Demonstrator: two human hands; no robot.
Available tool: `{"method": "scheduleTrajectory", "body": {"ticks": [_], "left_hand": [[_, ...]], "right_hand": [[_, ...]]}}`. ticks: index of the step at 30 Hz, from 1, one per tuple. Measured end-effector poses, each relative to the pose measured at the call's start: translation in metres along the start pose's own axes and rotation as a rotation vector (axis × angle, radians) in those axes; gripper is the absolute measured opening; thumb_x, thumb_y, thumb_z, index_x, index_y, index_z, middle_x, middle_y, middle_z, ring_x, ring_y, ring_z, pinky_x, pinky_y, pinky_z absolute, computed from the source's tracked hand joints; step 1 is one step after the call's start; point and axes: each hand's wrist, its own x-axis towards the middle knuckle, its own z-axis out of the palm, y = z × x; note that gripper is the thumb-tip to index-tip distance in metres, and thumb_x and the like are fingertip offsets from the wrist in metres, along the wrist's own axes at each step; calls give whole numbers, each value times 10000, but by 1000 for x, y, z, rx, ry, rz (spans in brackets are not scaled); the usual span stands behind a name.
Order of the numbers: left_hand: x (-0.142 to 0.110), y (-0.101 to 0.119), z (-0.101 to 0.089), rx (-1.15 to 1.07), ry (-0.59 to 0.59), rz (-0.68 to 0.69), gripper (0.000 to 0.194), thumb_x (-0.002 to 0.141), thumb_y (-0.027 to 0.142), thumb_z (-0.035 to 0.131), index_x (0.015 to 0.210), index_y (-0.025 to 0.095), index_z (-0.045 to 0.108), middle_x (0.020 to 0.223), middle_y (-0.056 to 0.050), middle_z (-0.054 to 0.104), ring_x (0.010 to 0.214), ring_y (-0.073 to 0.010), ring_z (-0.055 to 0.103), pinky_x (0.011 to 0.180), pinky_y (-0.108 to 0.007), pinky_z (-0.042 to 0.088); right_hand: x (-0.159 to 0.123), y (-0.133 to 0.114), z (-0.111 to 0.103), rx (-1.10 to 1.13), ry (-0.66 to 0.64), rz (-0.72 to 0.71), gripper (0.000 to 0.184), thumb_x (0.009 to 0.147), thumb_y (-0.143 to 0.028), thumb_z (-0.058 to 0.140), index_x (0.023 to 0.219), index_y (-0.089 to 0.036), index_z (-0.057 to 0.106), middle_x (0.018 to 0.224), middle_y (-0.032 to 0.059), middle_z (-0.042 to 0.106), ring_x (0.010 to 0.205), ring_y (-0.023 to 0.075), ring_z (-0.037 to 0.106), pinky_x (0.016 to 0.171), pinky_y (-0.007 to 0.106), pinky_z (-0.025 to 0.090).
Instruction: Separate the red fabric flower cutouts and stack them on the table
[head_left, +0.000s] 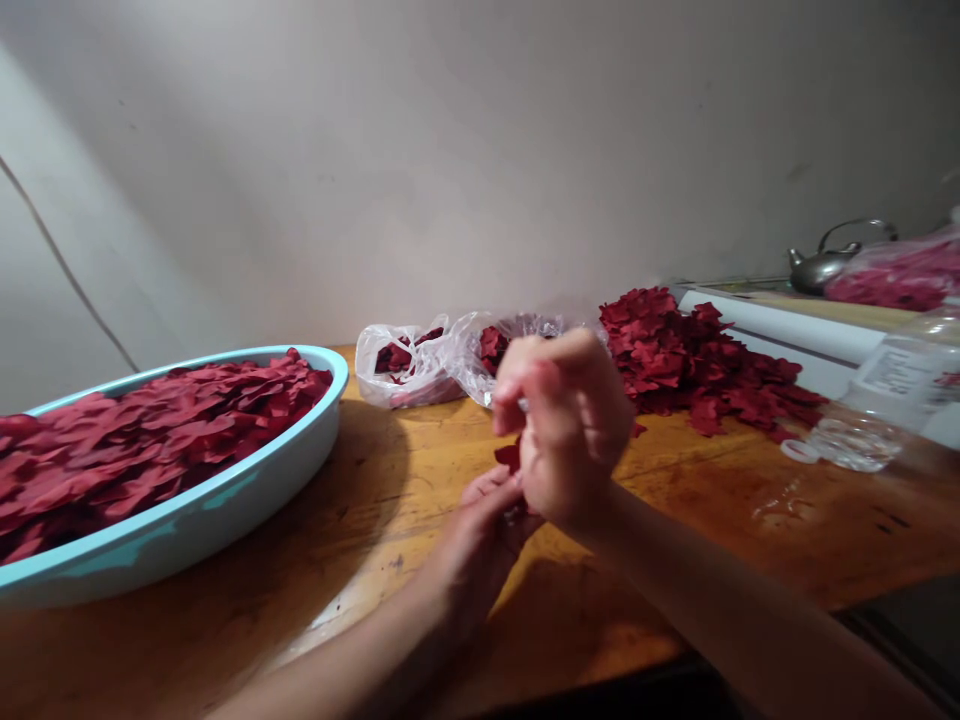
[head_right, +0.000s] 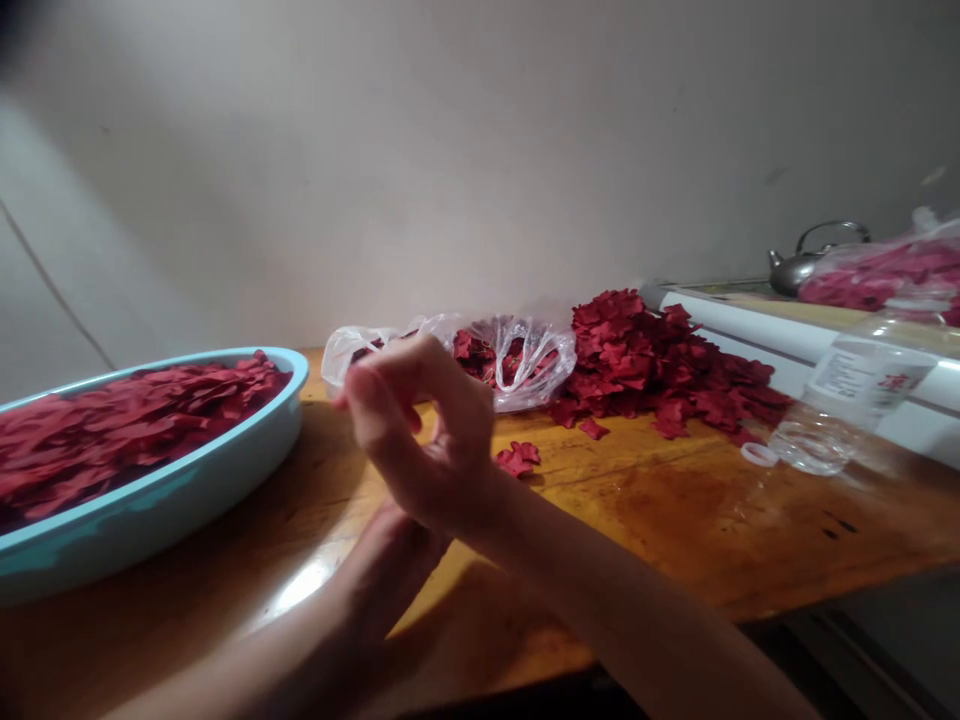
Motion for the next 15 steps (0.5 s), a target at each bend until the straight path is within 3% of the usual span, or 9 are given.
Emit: {"method": "scheduleTrajectory", "body": {"ticks": [3, 5, 8, 11, 15], "left_hand": [[2, 18, 0, 26, 1, 87, 123, 745, 220, 678, 836, 137, 692, 780, -35, 662, 698, -102, 585, 732, -208, 474], [2, 25, -1, 97, 18, 137, 189, 755, 252, 673, 903, 134, 690, 806, -44, 671, 716, -108, 596, 721, -201, 471], [2, 26, -4, 254, 90, 158, 217, 763, 282, 663, 909, 123, 678, 745, -30, 658, 657, -101, 577, 659, -197, 452], [1, 19, -8, 454, 129, 120, 193, 752, 289, 664, 825, 110, 665, 673, -8, 618, 585, -90, 518, 579, -197, 403], [2, 5, -15, 660, 63, 9, 250, 709, 351, 693, 745, 118, 610, 601, 15, 574, 535, -89, 464, 534, -212, 331]], "right_hand": [[-7, -15, -32, -39, 19, 93, 211, 879, -361, 483, 703, -246, 503, 509, -70, 404, 403, 86, 380, 423, 244, 348], [-15, -22, -57, -71, 56, 269, 201, 882, -341, 486, 712, -238, 518, 532, -58, 436, 427, 89, 406, 419, 235, 339], [-32, -29, -85, -204, -45, 625, 182, 896, -355, 471, 798, -230, 558, 633, -30, 513, 541, 99, 471, 458, 217, 363], [-52, -29, -96, -323, -197, 898, 216, 883, -426, 480, 939, -232, 558, 810, 8, 583, 698, 130, 538, 520, 219, 423], [-75, -21, -98, -422, -263, 981, 267, 824, -438, 560, 982, -222, 555, 968, 49, 611, 848, 181, 591, 561, 235, 477]]}}
